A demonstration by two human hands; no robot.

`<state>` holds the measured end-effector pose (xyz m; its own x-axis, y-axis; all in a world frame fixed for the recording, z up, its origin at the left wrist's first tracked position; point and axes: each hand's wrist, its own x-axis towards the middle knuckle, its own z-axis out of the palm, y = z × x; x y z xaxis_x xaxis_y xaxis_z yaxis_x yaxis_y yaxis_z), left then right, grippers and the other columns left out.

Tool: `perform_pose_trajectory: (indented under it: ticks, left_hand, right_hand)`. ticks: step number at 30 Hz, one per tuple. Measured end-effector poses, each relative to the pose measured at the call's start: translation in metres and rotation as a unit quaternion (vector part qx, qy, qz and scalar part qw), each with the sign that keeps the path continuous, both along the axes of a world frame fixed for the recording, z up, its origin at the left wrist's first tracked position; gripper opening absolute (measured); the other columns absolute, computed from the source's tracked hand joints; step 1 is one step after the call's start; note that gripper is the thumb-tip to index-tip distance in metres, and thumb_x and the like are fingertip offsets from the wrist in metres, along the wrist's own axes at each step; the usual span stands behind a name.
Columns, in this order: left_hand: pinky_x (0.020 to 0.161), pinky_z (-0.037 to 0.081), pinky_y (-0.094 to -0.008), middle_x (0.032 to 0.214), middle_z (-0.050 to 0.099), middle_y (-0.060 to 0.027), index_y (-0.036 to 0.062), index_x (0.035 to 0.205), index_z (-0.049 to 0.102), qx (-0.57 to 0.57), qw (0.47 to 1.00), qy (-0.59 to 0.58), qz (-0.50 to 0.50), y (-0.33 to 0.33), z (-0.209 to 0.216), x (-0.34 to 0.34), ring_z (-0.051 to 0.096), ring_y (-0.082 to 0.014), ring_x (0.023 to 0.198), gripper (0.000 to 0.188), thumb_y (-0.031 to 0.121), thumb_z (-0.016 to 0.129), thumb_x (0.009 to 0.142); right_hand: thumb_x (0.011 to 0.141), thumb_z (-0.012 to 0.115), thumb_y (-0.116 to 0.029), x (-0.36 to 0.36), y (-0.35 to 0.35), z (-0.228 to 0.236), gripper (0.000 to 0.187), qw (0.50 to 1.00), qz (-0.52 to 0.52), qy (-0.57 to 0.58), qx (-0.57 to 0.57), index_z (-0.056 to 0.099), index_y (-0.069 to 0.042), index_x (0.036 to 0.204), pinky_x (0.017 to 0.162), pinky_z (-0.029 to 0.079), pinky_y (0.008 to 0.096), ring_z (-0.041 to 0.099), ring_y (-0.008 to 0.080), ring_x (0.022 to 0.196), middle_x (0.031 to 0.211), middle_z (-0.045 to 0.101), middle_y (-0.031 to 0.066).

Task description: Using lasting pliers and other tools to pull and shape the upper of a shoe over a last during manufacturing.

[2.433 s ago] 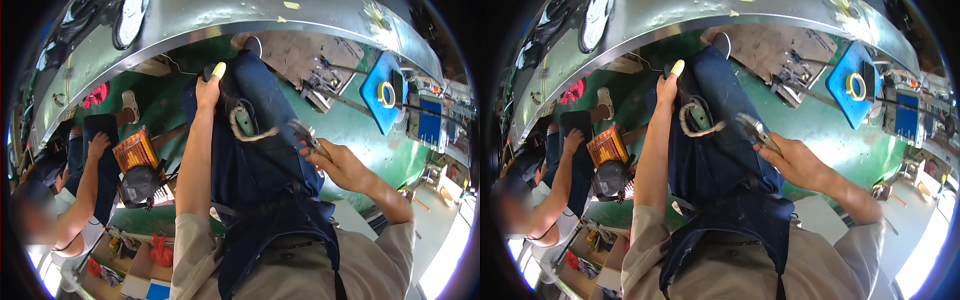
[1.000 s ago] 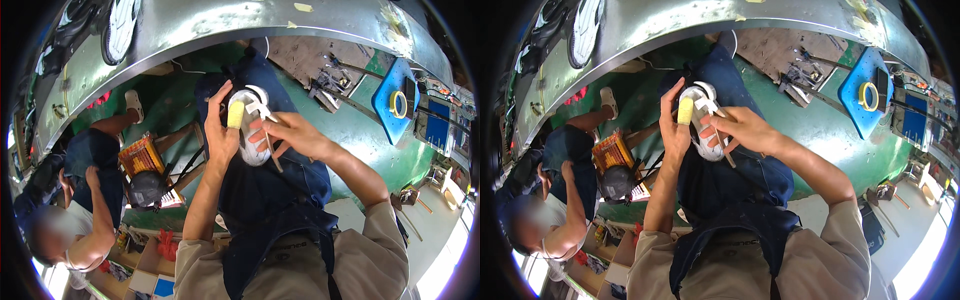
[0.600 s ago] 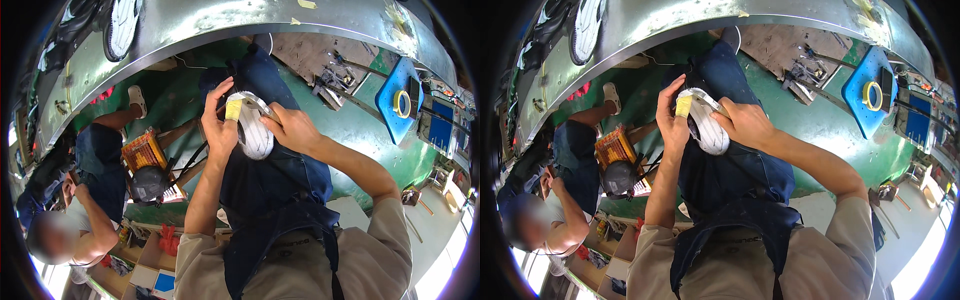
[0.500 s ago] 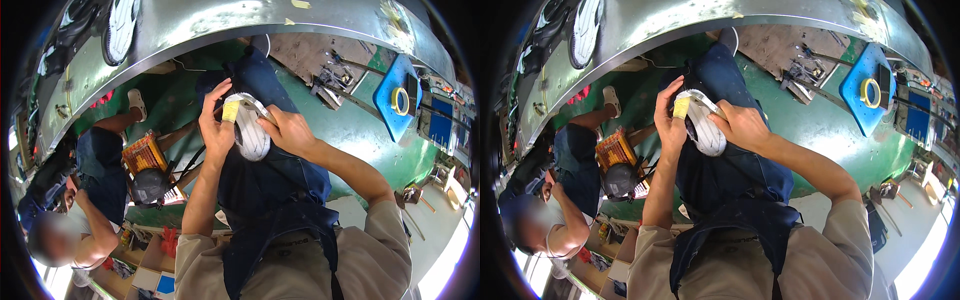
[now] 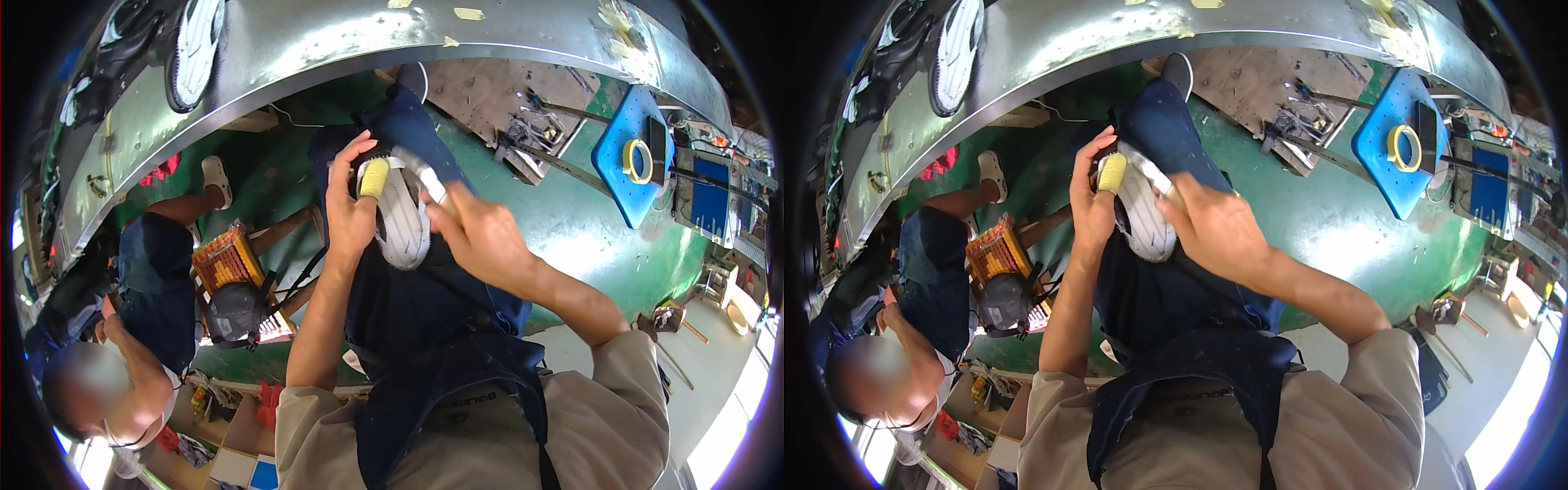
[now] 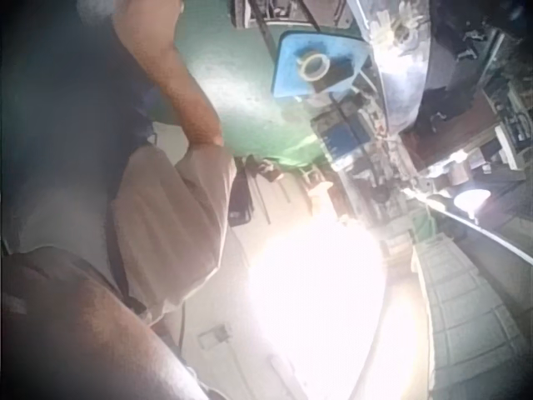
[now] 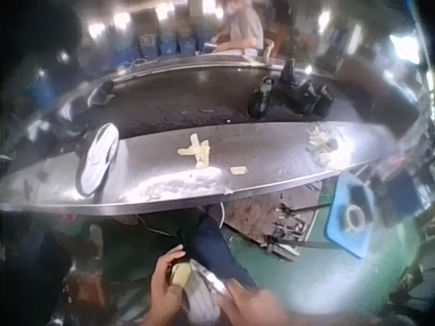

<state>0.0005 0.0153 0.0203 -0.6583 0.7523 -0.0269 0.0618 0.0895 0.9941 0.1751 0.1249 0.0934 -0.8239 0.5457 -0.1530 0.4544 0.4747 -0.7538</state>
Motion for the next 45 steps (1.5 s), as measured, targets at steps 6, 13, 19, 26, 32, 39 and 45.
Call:
perform_pose_trajectory:
  ticks: [6, 13, 19, 26, 32, 39, 45]
  left_hand:
    - [0.118, 0.033, -0.0368, 0.150, 0.054, -0.0154, 0.0049, 0.136, 0.059, 0.014, 0.999, -0.026, -0.019, -0.009, -0.009, -0.003, 0.049, -0.0287, 0.139, 0.055, -0.011, 0.053, 0.083]
    - [0.118, 0.033, -0.0395, 0.147, 0.057, -0.0136, 0.0071, 0.137, 0.059, -0.009, 0.998, 0.015, -0.064, -0.009, 0.003, -0.021, 0.050, -0.0315, 0.136, 0.050, -0.003, 0.058, 0.089]
    - [0.089, 0.053, -0.0353, 0.098, 0.073, -0.0111, 0.0028, 0.098, 0.073, -0.025, 0.958, -0.252, -0.133, 0.016, -0.012, -0.048, 0.069, -0.0236, 0.093, 0.026, 0.009, 0.048, 0.098]
    - [0.107, 0.040, -0.0542, 0.093, 0.063, -0.0010, 0.0186, 0.076, 0.065, 0.201, 0.891, 0.403, -0.060, 0.016, 0.095, 0.044, 0.065, -0.0247, 0.094, 0.017, 0.030, 0.073, 0.067]
    - [0.089, 0.055, -0.0395, 0.099, 0.068, -0.0096, 0.0060, 0.096, 0.069, 0.239, 0.887, 0.392, -0.043, -0.038, 0.137, 0.052, 0.067, -0.0248, 0.096, 0.016, 0.012, 0.054, 0.095]
    - [0.110, 0.048, -0.0414, 0.143, 0.062, -0.0115, 0.0057, 0.151, 0.050, 0.042, 0.801, -0.595, 0.045, -0.004, -0.005, 0.032, 0.063, -0.0278, 0.126, 0.081, 0.070, 0.033, 0.104]
    - [0.110, 0.047, -0.0419, 0.145, 0.059, -0.0128, 0.0044, 0.151, 0.049, 0.039, 0.843, -0.534, 0.054, -0.020, -0.012, 0.037, 0.061, -0.0265, 0.127, 0.068, 0.057, 0.034, 0.109]
  right_hand:
    - [0.102, 0.062, -0.025, -0.037, 0.002, -0.009, 0.024, 0.991, 0.040, 0.035, 0.120, 0.054, -0.002, 0.100, 0.056, 0.053, 0.0482, 0.068, 0.0384, 0.064, 0.070, 0.067, 0.0186]
    - [0.103, 0.059, -0.027, -0.037, 0.003, -0.016, 0.025, 0.989, 0.062, -0.031, 0.133, 0.055, -0.003, 0.100, 0.060, 0.052, 0.0500, 0.068, 0.0413, 0.067, 0.071, 0.067, 0.0202]
    - [0.107, 0.052, -0.048, 0.012, 0.011, -0.020, 0.050, 0.933, -0.087, -0.055, -0.345, 0.063, 0.001, 0.109, 0.056, 0.048, 0.0296, 0.064, 0.0138, 0.061, 0.072, 0.066, 0.0056]
    - [0.103, 0.052, -0.059, 0.056, 0.006, -0.025, 0.063, 0.716, -0.186, -0.017, -0.673, 0.061, -0.003, 0.131, 0.070, 0.058, 0.0307, 0.071, 0.0170, 0.086, 0.103, 0.073, 0.0098]
    - [0.095, 0.075, -0.038, 0.025, 0.039, 0.008, 0.066, 0.915, -0.123, 0.064, -0.380, 0.052, 0.002, 0.142, 0.096, 0.049, 0.0326, 0.062, 0.0149, 0.103, 0.120, 0.068, 0.0097]
    - [0.109, 0.051, -0.021, 0.027, 0.022, 0.021, 0.035, 0.953, -0.168, 0.219, -0.122, 0.049, 0.001, 0.136, 0.065, 0.049, 0.0249, 0.060, 0.0110, 0.073, 0.098, 0.073, 0.0099]
    - [0.110, 0.050, -0.030, 0.024, 0.028, -0.020, 0.026, 0.983, 0.116, -0.139, -0.007, 0.057, -0.005, 0.115, 0.068, 0.053, 0.0294, 0.069, 0.0139, 0.081, 0.099, 0.074, 0.0092]
